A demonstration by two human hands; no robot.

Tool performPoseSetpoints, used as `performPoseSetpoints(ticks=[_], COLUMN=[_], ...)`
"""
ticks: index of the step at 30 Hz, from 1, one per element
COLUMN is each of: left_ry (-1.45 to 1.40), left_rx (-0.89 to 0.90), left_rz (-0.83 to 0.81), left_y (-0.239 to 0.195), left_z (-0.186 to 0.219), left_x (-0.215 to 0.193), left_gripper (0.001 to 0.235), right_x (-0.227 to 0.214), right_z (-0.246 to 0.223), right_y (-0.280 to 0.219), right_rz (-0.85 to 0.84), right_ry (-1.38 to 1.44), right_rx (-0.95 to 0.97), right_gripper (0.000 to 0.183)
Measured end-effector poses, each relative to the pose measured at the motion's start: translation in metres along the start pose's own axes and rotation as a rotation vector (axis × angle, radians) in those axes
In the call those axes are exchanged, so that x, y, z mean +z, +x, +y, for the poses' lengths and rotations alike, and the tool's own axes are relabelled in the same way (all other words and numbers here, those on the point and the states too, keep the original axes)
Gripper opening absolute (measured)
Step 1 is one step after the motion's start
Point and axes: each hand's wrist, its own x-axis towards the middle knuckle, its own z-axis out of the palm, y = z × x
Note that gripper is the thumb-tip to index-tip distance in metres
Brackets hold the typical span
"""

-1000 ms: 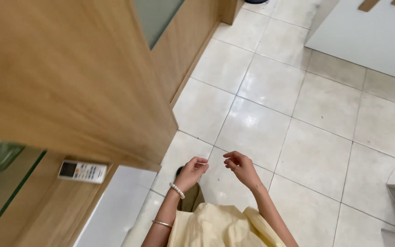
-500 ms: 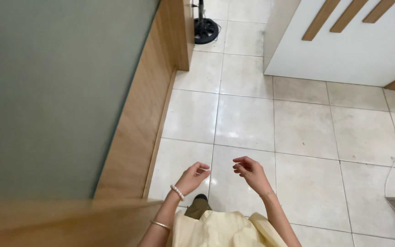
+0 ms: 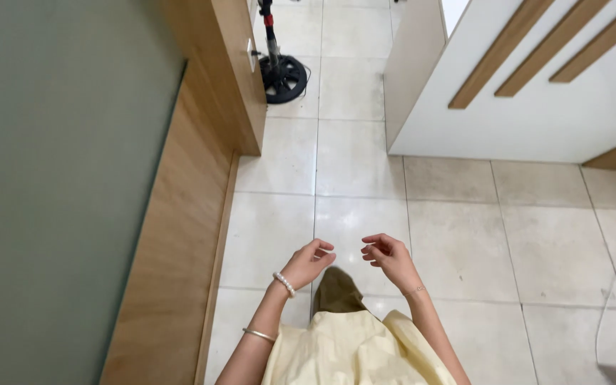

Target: Picking up packaged candle boxes from a table and arranging them on a display shelf.

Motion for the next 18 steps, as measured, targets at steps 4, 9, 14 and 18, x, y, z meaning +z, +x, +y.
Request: performPoseSetpoints(ticks=[4,9,14,18], left_ry=[-0.031,-0.093,-0.102,-0.096], left_rx=[0.002,0.021,0.044,0.070], left_rz=[0.002,0.081,0.096,0.086], left_y=[0.105,0.231,0.371,0.495], left_z=[0.044,0.078,0.128,0.152], left_x=[-0.028,-0.071,-0.139,-0.201], left_gripper=[0.035,0.035,0.040,0.044], right_x=[-0.047,-0.083,-0.093,-0.097], right_z=[-0.045,-0.109,-0.147,-0.208], right_y=[0.119,0.246,0.394,0.515], right_rz=[0.001,0.008,0.011,0.070], right_ry=[0.003,0.031,0.065,0.117], right_rx=[-0.046,-0.042,-0.018,-0.013], right_gripper=[0.023,0.024,0.024,0.026])
